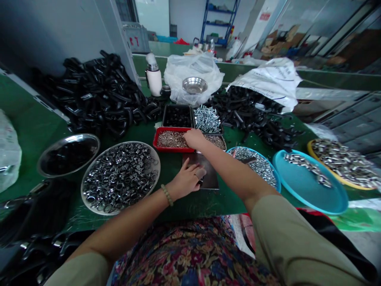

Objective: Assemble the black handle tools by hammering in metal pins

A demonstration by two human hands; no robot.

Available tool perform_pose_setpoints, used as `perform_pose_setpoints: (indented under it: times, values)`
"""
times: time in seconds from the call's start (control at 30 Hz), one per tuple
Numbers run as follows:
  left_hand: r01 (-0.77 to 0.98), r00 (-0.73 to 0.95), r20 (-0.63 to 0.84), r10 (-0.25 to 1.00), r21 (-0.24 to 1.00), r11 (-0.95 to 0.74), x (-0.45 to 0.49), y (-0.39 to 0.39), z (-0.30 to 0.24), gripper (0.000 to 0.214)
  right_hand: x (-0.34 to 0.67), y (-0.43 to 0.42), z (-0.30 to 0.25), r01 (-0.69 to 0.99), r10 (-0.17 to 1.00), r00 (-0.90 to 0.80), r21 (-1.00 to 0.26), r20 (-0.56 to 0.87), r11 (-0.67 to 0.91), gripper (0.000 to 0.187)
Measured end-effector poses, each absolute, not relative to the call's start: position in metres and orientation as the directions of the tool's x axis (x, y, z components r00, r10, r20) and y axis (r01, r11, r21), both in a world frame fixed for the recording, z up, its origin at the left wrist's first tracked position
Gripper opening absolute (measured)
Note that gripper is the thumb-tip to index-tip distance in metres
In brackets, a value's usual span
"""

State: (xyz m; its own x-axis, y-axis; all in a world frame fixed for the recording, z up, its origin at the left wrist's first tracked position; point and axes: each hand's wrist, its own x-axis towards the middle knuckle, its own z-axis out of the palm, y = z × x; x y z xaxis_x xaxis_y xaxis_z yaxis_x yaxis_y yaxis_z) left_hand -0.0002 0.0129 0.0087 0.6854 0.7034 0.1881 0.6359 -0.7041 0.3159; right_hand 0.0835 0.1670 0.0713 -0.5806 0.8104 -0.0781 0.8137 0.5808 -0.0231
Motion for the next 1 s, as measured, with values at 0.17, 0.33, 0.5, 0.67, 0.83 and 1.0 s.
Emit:
perform_pose_setpoints:
  times: [0.17, 0.33, 0.5, 0.67, 0.83, 1.0]
  values:
    - [0.706, 0.550, 0.210, 0.809, 0.400, -0.584, -0.011, 0.001, 0.008, 0.039, 0.089, 0.163, 0.074, 0.805, 0.805, -0.593, -0.046, -0.028, 0.591, 0.027]
    - [0.675, 0.472, 0.206, 0.857, 0.540, -0.502, -0.008, 0.002, 0.007, 0.061, 0.124, 0.134, 0.078, 0.778, 0.833, -0.548, -0.322, 0.071, 0.539, 0.020]
    - [0.669, 0.435, 0.219, 0.873, 0.570, -0.476, -0.004, 0.003, 0.005, 0.059, 0.179, 0.079, 0.065, 0.649, 0.896, -0.444, -0.693, -0.012, 0.312, 0.005]
    - [0.691, 0.431, 0.208, 0.878, 0.550, -0.470, -0.004, 0.001, 0.004, 0.055, 0.198, 0.052, 0.050, 0.712, 0.885, -0.407, -0.685, -0.225, 0.154, 0.008]
    - [0.686, 0.431, 0.196, 0.881, 0.563, -0.461, -0.003, 0.001, 0.006, 0.054, 0.191, 0.053, 0.050, 0.782, 0.881, -0.429, -0.571, -0.201, 0.251, 0.010]
    - [0.703, 0.409, 0.193, 0.892, 0.556, -0.443, -0.002, 0.001, 0.006, 0.056, 0.186, 0.053, 0.052, 0.837, 0.866, -0.463, -0.413, -0.187, 0.358, 0.011]
